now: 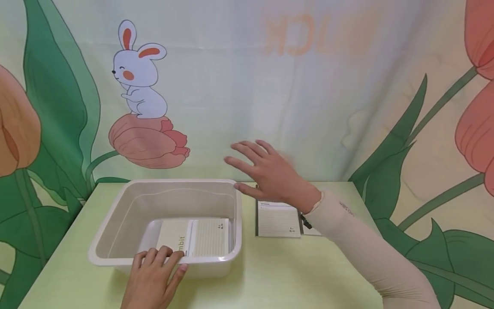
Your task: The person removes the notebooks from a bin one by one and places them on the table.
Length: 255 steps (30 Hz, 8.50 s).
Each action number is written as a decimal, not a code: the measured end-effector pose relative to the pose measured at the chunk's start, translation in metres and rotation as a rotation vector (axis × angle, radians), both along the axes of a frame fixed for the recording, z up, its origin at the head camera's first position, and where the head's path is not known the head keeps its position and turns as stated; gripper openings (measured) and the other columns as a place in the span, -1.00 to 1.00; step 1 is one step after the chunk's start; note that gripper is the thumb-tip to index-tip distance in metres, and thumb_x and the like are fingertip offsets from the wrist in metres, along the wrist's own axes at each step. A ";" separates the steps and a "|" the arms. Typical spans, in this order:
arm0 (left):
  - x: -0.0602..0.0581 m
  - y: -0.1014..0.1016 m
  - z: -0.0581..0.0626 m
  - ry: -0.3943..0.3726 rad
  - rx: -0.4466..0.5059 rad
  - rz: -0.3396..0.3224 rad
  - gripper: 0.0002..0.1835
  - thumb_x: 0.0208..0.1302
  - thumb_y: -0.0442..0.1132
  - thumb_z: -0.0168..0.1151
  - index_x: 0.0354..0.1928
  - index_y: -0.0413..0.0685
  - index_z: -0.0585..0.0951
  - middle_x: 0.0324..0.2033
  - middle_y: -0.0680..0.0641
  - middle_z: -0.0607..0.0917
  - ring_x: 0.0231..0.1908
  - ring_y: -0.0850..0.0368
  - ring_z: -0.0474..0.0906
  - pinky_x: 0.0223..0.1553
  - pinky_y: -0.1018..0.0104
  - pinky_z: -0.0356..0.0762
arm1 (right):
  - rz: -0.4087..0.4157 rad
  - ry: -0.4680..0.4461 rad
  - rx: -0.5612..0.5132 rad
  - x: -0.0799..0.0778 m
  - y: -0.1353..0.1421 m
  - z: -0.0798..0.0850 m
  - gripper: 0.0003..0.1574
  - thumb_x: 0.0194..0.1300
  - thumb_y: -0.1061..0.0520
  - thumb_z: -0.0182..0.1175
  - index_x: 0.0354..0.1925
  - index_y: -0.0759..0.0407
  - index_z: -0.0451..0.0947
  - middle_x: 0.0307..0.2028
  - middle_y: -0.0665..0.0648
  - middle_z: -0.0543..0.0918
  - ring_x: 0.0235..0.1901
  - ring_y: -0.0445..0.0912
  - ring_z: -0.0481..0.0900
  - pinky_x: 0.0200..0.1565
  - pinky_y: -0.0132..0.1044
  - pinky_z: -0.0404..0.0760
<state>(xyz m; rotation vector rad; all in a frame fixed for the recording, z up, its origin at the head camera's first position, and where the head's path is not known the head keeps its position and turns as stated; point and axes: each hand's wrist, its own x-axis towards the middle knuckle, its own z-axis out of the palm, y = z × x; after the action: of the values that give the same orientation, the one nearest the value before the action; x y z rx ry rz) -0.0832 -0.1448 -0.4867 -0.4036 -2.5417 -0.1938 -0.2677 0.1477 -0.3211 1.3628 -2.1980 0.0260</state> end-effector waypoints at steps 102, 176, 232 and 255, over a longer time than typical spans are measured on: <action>-0.003 -0.003 0.007 -0.029 -0.012 -0.012 -0.61 0.48 0.18 -0.15 -0.06 0.16 0.57 -0.25 0.05 0.50 -0.23 0.03 0.37 0.01 0.01 0.28 | 0.138 0.015 0.888 -0.011 -0.235 -0.137 -0.12 0.16 -0.57 0.09 0.34 -0.32 0.21 0.20 -0.10 0.45 0.19 -0.17 0.30 0.12 -0.23 0.35; -0.002 0.001 0.000 -0.011 0.016 -0.004 -0.45 0.53 0.23 -0.35 -0.05 0.13 0.60 -0.25 0.02 0.54 -0.26 0.03 0.38 -0.01 0.00 0.28 | -0.382 0.034 -0.221 0.045 0.111 -0.062 -0.14 0.25 -0.56 -0.01 -0.27 0.22 0.49 -0.40 0.17 0.49 -0.37 0.09 0.39 -0.25 -0.06 0.31; -0.002 0.003 -0.001 -0.028 0.037 -0.013 -0.55 0.50 0.20 -0.21 -0.06 0.14 0.59 -0.25 0.03 0.52 -0.27 0.03 0.36 0.01 0.01 0.27 | -0.573 -0.528 0.119 0.014 0.095 -0.190 -0.19 0.30 -0.45 0.09 0.31 -0.04 0.36 0.30 0.17 0.38 0.29 0.17 0.39 0.14 0.26 0.36; -0.003 0.003 -0.003 0.003 0.038 -0.016 -0.49 0.53 0.22 -0.31 -0.09 0.13 0.58 -0.28 0.02 0.51 -0.29 0.02 0.35 0.00 0.00 0.27 | -0.260 -0.185 0.088 0.027 0.044 -0.038 -0.30 0.37 -0.32 0.10 0.33 -0.07 0.32 0.28 0.11 0.42 0.29 0.07 0.38 0.27 0.10 0.34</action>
<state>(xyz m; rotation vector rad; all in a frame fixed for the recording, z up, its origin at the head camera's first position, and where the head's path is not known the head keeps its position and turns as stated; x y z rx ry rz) -0.0864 -0.1422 -0.4895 -0.4091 -2.5285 -0.2472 -0.2407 0.1918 -0.3596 1.1491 -2.5441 -0.0423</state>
